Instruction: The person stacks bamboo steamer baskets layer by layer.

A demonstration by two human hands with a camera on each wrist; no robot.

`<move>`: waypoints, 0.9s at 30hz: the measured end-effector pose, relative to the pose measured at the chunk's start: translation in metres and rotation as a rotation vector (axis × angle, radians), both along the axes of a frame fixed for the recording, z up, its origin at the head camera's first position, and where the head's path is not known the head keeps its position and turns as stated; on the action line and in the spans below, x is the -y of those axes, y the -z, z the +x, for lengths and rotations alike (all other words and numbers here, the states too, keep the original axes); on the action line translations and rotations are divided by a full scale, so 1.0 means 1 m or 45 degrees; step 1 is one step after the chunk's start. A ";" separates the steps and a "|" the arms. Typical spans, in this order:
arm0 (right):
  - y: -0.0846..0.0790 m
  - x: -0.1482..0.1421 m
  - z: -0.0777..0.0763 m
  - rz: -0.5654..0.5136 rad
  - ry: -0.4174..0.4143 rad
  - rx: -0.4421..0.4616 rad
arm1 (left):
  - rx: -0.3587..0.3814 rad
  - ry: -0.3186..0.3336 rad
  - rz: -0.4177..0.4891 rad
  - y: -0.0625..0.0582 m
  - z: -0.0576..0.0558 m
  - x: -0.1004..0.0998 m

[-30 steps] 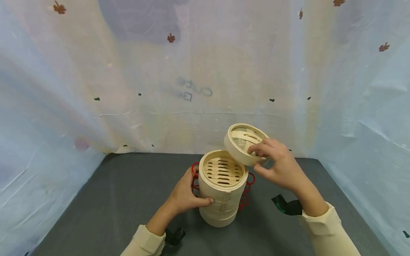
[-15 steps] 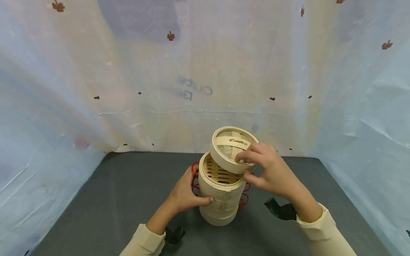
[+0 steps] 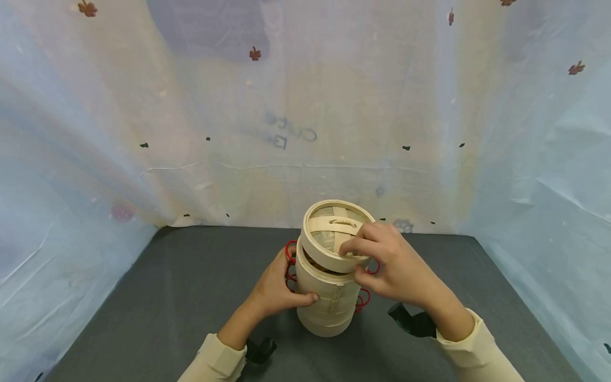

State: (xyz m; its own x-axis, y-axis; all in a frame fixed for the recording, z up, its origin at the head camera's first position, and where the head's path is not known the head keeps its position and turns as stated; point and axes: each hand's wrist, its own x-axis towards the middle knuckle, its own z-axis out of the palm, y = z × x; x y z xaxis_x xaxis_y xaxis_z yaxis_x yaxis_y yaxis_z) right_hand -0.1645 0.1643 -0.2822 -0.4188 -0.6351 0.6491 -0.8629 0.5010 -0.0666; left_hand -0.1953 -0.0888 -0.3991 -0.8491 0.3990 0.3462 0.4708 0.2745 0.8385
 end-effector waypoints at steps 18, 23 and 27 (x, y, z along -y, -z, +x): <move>0.007 0.004 0.006 0.034 -0.013 -0.017 | 0.057 0.000 -0.002 -0.028 0.018 -0.003; 0.008 0.005 0.006 0.051 -0.004 -0.009 | 0.076 -0.005 -0.006 -0.027 0.018 -0.003; 0.009 0.005 0.007 0.055 -0.006 -0.012 | 0.081 -0.012 -0.012 -0.028 0.018 -0.003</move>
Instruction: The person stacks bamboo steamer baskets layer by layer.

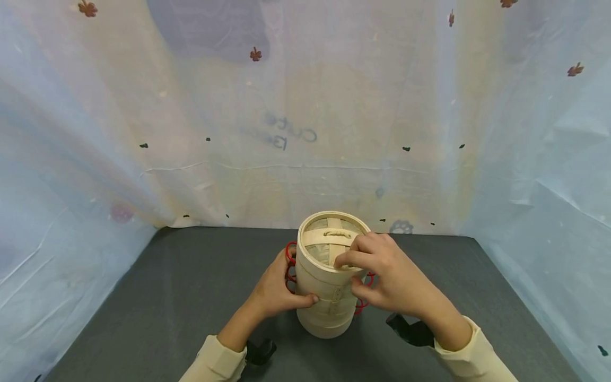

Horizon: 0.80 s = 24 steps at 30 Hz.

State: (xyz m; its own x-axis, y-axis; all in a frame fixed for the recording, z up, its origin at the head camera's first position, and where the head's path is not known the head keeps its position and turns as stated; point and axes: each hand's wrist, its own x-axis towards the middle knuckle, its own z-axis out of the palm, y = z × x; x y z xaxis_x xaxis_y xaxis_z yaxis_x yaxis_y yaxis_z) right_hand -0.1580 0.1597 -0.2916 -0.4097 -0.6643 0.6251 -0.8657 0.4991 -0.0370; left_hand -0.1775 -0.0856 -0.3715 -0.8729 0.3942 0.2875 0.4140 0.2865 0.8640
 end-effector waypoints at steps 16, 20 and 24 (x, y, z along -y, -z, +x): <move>0.002 -0.004 0.007 -0.028 -0.021 -0.023 | -0.057 0.008 0.026 0.037 -0.014 -0.003; 0.002 -0.004 0.008 -0.023 -0.027 -0.014 | -0.076 0.015 0.026 0.038 -0.015 -0.003; 0.001 -0.005 0.007 -0.018 -0.035 -0.001 | -0.082 0.014 -0.009 0.035 -0.015 -0.002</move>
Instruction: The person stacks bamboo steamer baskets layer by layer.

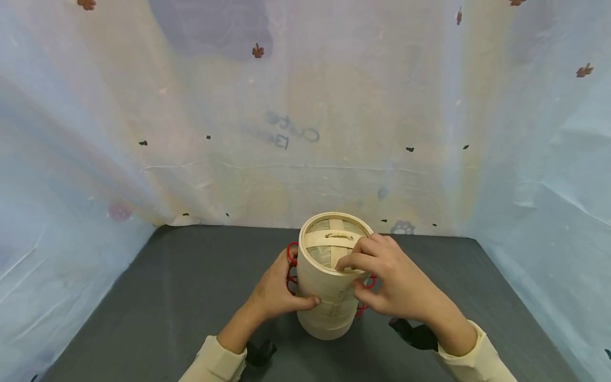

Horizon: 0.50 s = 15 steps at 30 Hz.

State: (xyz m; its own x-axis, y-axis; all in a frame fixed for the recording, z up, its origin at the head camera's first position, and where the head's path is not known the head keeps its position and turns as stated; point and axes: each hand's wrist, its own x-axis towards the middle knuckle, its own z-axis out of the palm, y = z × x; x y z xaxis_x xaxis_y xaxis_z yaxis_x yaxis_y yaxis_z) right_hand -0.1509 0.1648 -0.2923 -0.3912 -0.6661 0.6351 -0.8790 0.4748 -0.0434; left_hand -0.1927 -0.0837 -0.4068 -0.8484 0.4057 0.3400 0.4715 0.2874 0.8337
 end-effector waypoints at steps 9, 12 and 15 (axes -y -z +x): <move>-0.002 -0.011 -0.005 -0.101 0.135 0.078 | -0.314 -0.189 -0.342 0.000 -0.003 0.011; -0.001 -0.021 -0.010 -0.118 0.260 0.056 | -0.447 -0.231 -0.404 -0.002 -0.004 0.024; 0.002 -0.037 -0.016 -0.113 0.411 0.066 | -0.577 -0.252 -0.434 -0.009 -0.007 0.039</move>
